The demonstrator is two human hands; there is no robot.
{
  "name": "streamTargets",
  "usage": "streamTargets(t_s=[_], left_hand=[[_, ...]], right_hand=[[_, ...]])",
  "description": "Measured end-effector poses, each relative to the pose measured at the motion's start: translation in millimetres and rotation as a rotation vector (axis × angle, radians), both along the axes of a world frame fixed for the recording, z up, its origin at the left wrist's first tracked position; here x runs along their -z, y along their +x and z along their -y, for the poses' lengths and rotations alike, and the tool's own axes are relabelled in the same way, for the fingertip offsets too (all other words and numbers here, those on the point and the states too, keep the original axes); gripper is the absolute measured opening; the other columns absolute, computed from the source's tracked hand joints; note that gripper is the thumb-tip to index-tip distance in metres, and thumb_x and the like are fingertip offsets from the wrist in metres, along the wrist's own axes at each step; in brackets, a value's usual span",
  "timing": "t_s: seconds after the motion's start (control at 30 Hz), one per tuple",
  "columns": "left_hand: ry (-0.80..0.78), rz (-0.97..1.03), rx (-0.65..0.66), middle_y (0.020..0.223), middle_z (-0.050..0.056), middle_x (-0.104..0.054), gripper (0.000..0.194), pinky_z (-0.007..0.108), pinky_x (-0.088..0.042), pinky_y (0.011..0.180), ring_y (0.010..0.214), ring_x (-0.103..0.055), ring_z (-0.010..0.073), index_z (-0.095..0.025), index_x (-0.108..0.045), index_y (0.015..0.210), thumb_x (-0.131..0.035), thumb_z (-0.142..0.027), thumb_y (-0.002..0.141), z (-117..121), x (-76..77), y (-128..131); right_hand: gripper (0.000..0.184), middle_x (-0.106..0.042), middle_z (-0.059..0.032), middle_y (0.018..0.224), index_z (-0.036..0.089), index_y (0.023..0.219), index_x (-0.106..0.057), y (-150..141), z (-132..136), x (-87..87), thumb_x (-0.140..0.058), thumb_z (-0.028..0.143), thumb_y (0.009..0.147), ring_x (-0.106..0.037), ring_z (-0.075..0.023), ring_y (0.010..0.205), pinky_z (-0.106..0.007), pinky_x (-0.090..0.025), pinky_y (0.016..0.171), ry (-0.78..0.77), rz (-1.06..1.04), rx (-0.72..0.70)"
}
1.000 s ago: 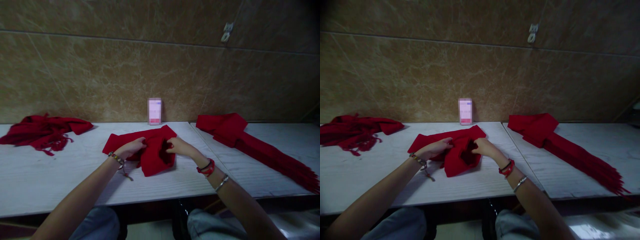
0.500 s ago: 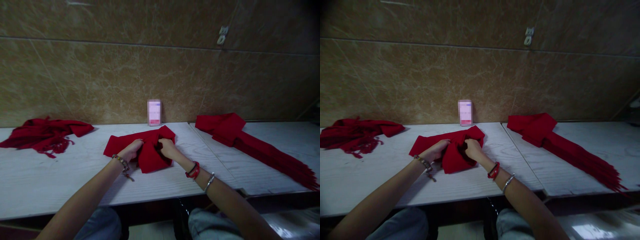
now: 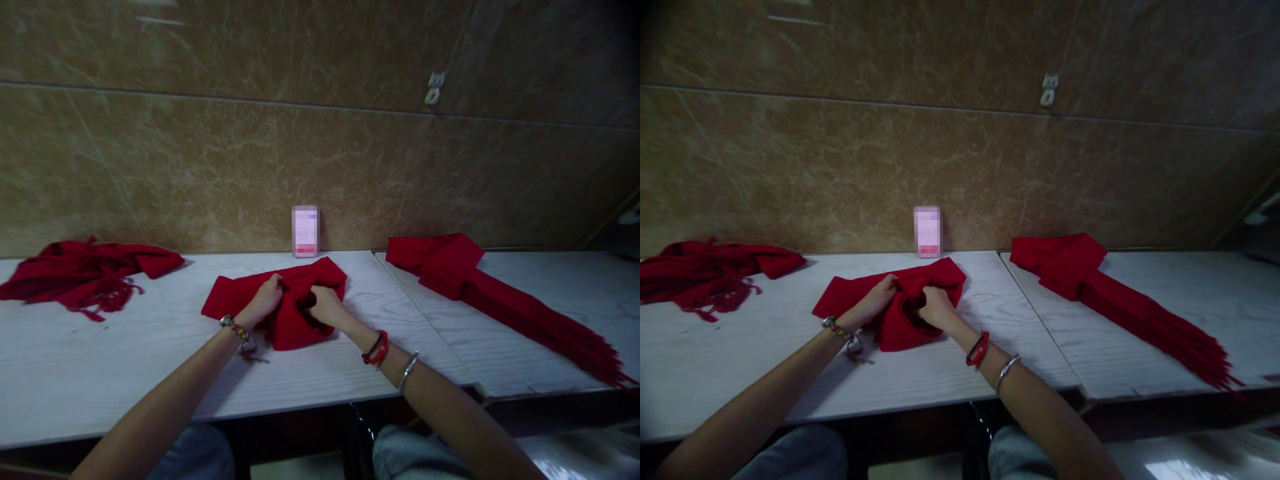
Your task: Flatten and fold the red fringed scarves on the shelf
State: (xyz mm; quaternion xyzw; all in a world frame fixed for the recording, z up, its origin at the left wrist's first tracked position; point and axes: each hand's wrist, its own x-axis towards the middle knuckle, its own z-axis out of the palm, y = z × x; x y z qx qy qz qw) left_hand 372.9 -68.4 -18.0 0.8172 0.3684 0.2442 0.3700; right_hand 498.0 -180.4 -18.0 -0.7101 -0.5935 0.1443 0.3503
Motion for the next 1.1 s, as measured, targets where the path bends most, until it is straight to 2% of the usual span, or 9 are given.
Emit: streamTargets(t_s=[0.17,0.33,0.43,0.5,0.7,0.83,0.93,1.03,1.1], left_hand=[[0.023,0.052,-0.038,0.068,0.0,-0.051,0.013,0.024,-0.037,0.059,0.063,-0.046,0.0135,-0.017,-0.045,0.074,-0.038,-0.008,0.071,1,-9.0,-2],[0.046,0.078,-0.088,0.061,-0.002,-0.048,0.012,0.023,-0.034,0.055,0.059,-0.045,0.0136,-0.019,-0.046,0.078,-0.038,-0.01,0.073,-8,-32.1,-11],[0.089,0.003,-0.085,0.062,-0.001,-0.051,0.014,0.024,-0.036,0.056,0.06,-0.049,0.0149,-0.019,-0.048,0.081,-0.037,-0.012,0.076,-13,-35.8,-15],[0.181,-0.109,-0.054,0.068,0.002,-0.056,0.016,0.025,-0.038,0.06,0.065,-0.052,0.0162,-0.018,-0.049,0.082,-0.035,-0.011,0.079,-12,-31.8,-15],[0.506,-0.454,0.04,0.108,0.016,-0.053,0.027,0.031,-0.042,0.078,0.096,-0.054,0.0225,-0.011,-0.048,0.109,-0.041,-0.023,0.085,6,-18.5,-13],[0.581,-0.556,-0.015,0.113,0.016,-0.051,0.037,0.036,-0.044,0.082,0.102,-0.052,0.0253,-0.013,-0.046,0.117,-0.041,-0.034,0.086,10,-27.1,-16],[0.588,-0.642,-0.146,0.131,0.018,-0.038,0.049,0.05,-0.041,0.085,0.118,-0.039,0.0343,-0.019,-0.042,0.126,-0.039,-0.047,0.086,1,-31.8,-20],[0.447,-0.75,-0.071,0.14,0.016,-0.028,0.056,0.062,-0.032,0.088,0.127,-0.024,0.0394,-0.025,-0.041,0.129,-0.037,-0.057,0.083,-7,-31.8,-26],[0.447,-0.725,0.036,0.142,0.015,-0.026,0.056,0.061,-0.025,0.094,0.13,-0.019,0.0377,-0.025,-0.039,0.13,-0.036,-0.056,0.084,-2,-33.0,-29]], right_hand=[[0.01,-0.066,-0.0036,0.073,0.016,0.073,-0.065,4,2,-8.1,-0.058,0.015,0.065,-0.06,-0.0182,0.071,-0.028,-0.046,0.067,0.073,-0.026,0.091],[0.021,-0.066,-0.0022,0.082,0.017,0.086,-0.062,30,15,-37.0,-0.059,0.022,0.065,-0.06,-0.0161,0.073,-0.031,-0.05,0.066,0.227,-0.543,0.006],[0.03,-0.065,-0.0037,0.091,0.017,0.094,-0.06,57,35,-55.6,-0.063,0.027,0.065,-0.06,-0.017,0.083,-0.033,-0.049,0.075,0.318,-0.682,-0.118],[0.036,-0.065,-0.0044,0.094,0.018,0.096,-0.059,79,51,-60.8,-0.066,0.033,0.064,-0.06,-0.0182,0.087,-0.035,-0.048,0.079,0.246,-0.634,-0.197],[0.052,-0.06,-0.008,0.109,0.016,0.107,-0.059,129,77,-44.8,-0.071,0.037,0.061,-0.054,-0.0221,0.103,-0.035,-0.042,0.089,-0.4,-0.155,-0.513],[0.052,-0.052,-0.0119,0.121,0.015,0.121,-0.049,114,65,-32.2,-0.051,0.043,0.078,-0.05,-0.0209,0.107,-0.036,-0.039,0.093,-0.254,0.008,-0.289],[0.049,-0.055,-0.0143,0.116,0.011,0.118,-0.052,89,51,-24.8,-0.054,0.037,0.077,-0.051,-0.0231,0.106,-0.037,-0.037,0.094,-0.182,0.219,-0.156],[0.041,-0.061,-0.0118,0.111,0.013,0.112,-0.057,78,37,-23.5,-0.057,0.03,0.075,-0.056,-0.0224,0.099,-0.034,-0.041,0.089,-0.225,0.289,-0.222],[0.033,-0.064,-0.0108,0.107,0.014,0.105,-0.061,84,24,-26.5,-0.054,0.03,0.077,-0.058,-0.0221,0.095,-0.033,-0.042,0.086,-0.205,0.278,-0.181]])
